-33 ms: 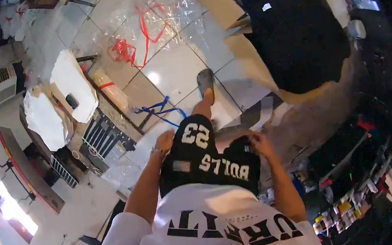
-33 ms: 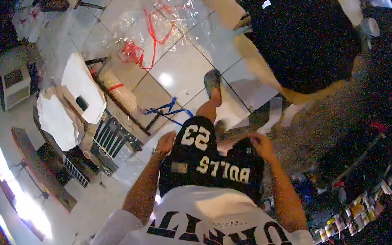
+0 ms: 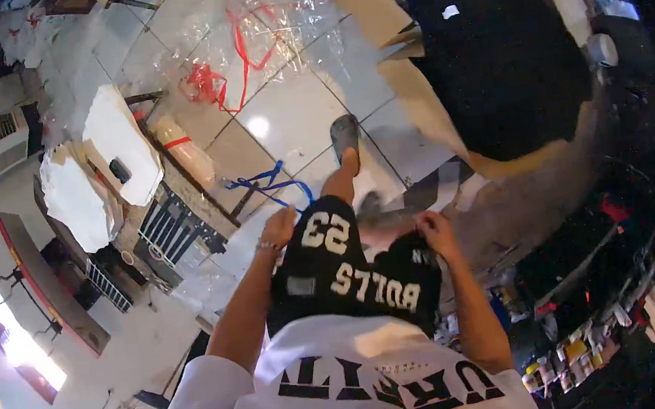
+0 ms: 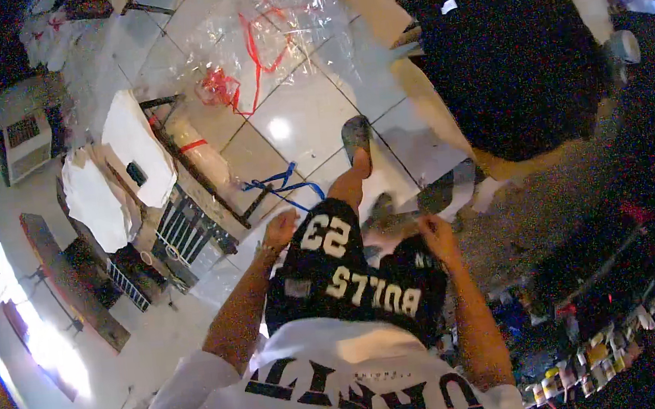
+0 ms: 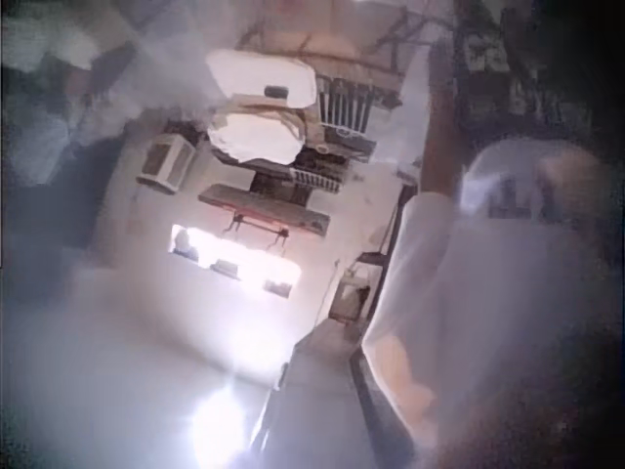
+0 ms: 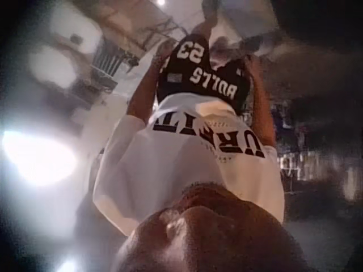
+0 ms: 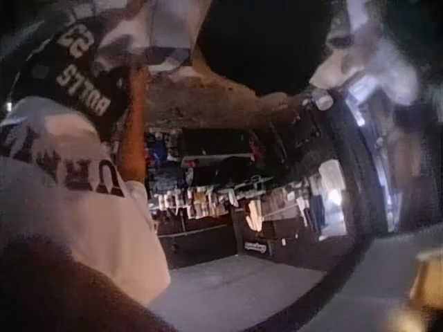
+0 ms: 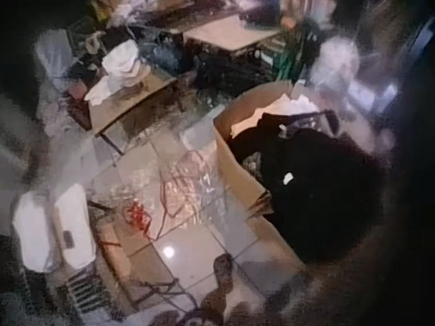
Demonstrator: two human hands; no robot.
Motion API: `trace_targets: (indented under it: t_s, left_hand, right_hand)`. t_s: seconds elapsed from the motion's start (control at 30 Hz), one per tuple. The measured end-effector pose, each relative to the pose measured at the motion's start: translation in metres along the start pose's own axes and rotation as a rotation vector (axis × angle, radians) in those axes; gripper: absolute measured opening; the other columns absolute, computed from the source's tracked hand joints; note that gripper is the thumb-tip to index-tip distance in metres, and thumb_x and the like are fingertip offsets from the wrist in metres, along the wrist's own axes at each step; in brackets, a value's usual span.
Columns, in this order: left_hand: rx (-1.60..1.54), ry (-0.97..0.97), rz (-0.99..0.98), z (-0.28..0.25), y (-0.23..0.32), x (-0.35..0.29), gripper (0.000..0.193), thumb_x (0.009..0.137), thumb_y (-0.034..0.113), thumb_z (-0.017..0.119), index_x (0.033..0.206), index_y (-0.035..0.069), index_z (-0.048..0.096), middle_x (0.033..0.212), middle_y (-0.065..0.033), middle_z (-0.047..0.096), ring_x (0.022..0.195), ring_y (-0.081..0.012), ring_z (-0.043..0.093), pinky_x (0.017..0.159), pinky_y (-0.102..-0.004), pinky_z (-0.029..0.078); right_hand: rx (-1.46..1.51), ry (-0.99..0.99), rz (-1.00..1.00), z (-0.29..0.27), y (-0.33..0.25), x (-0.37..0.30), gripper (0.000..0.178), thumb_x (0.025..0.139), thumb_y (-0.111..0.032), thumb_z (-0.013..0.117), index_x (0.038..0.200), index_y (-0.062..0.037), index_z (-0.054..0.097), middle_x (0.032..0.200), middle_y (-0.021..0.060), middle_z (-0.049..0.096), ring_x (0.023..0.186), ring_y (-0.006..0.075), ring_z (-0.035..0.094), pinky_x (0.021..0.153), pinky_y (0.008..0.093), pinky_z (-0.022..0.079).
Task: The person prepares stencils by applying tape to the edges of a plastic sheet, trimming the tape with shears, and then sorting through a stack of similar prepared sheets on a table.
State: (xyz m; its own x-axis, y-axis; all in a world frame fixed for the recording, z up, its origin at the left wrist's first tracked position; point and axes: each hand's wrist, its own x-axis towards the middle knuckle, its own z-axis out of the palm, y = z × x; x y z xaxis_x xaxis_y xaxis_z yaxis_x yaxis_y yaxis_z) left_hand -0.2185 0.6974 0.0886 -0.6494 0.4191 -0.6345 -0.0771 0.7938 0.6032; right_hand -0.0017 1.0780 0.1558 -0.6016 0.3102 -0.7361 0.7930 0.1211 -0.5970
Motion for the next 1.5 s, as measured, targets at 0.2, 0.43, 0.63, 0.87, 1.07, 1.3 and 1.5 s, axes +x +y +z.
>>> trace_targets:
  t_s: [0.2,0.43,0.63,0.87,1.07,1.3,1.5]
  left_hand:
    - [0.056,-0.035,0.036,0.111,0.160,0.152,0.041,0.101,0.036,0.044,0.095,0.005,0.069,0.090,-0.0185,0.068,0.088,-0.0394,0.064,0.082,-0.0454,0.051]
    - [0.364,-0.373,-0.143,0.261,0.135,0.200,0.023,0.086,0.020,0.061,0.100,0.003,0.067,0.100,-0.0178,0.068,0.090,-0.0341,0.069,0.074,-0.0481,0.056]
    - [0.406,-0.145,-0.084,0.241,0.163,0.225,0.026,0.084,0.019,0.064,0.104,0.003,0.065,0.098,-0.0135,0.064,0.084,-0.0277,0.067,0.071,-0.0418,0.055]
    - [0.331,-0.077,-0.121,0.217,0.162,0.239,0.028,0.083,0.015,0.063,0.106,-0.002,0.060,0.102,-0.0232,0.061,0.081,-0.0348,0.070,0.066,-0.0435,0.059]
    - [0.040,-0.117,-0.190,0.187,0.125,0.222,0.039,0.082,0.022,0.067,0.116,0.003,0.060,0.105,-0.0235,0.062,0.092,-0.0402,0.066,0.076,-0.0484,0.056]
    - [-0.183,-0.047,-0.030,0.014,0.040,0.224,0.039,0.084,0.024,0.072,0.117,0.004,0.066,0.106,-0.0237,0.068,0.096,-0.0337,0.067,0.080,-0.0421,0.054]
    - [-0.317,0.458,-0.212,-0.074,-0.171,0.348,0.031,0.086,0.023,0.072,0.113,0.008,0.068,0.106,-0.0155,0.072,0.096,-0.0280,0.070,0.084,-0.0373,0.055]
  right_hand:
    - [0.234,-0.122,0.082,0.019,-0.012,0.141,0.023,0.099,-0.020,0.061,0.114,-0.0024,0.067,0.097,0.0028,0.067,0.086,0.0100,0.059,0.077,0.0251,0.047]
    - [0.222,-0.336,-0.147,0.063,0.105,0.246,0.040,0.090,-0.022,0.070,0.122,-0.0002,0.059,0.113,0.0140,0.069,0.104,0.0231,0.067,0.088,0.0364,0.051]
    - [-0.549,-0.391,-0.480,0.052,0.102,0.268,0.041,0.087,-0.018,0.068,0.123,-0.0030,0.057,0.110,0.0191,0.066,0.104,0.0338,0.065,0.086,0.0385,0.051]
    - [-0.183,-0.464,-0.207,0.061,0.036,0.293,0.045,0.085,-0.020,0.069,0.123,-0.0015,0.053,0.115,0.0215,0.061,0.110,0.0382,0.061,0.086,0.0424,0.050]
    - [0.593,-0.490,-0.008,0.101,0.073,0.295,0.039,0.086,-0.014,0.072,0.120,-0.0023,0.057,0.105,0.0100,0.064,0.095,0.0213,0.061,0.079,0.0354,0.051]
    - [-0.068,-0.417,-0.238,0.055,-0.010,0.314,0.024,0.088,-0.016,0.074,0.106,-0.0027,0.065,0.085,0.0072,0.068,0.076,0.0165,0.061,0.074,0.0302,0.051]
    - [-0.660,-0.501,-0.500,0.085,-0.156,0.451,0.060,0.081,-0.030,0.080,0.134,-0.0109,0.058,0.121,0.0228,0.064,0.113,0.0334,0.062,0.098,0.0454,0.050]
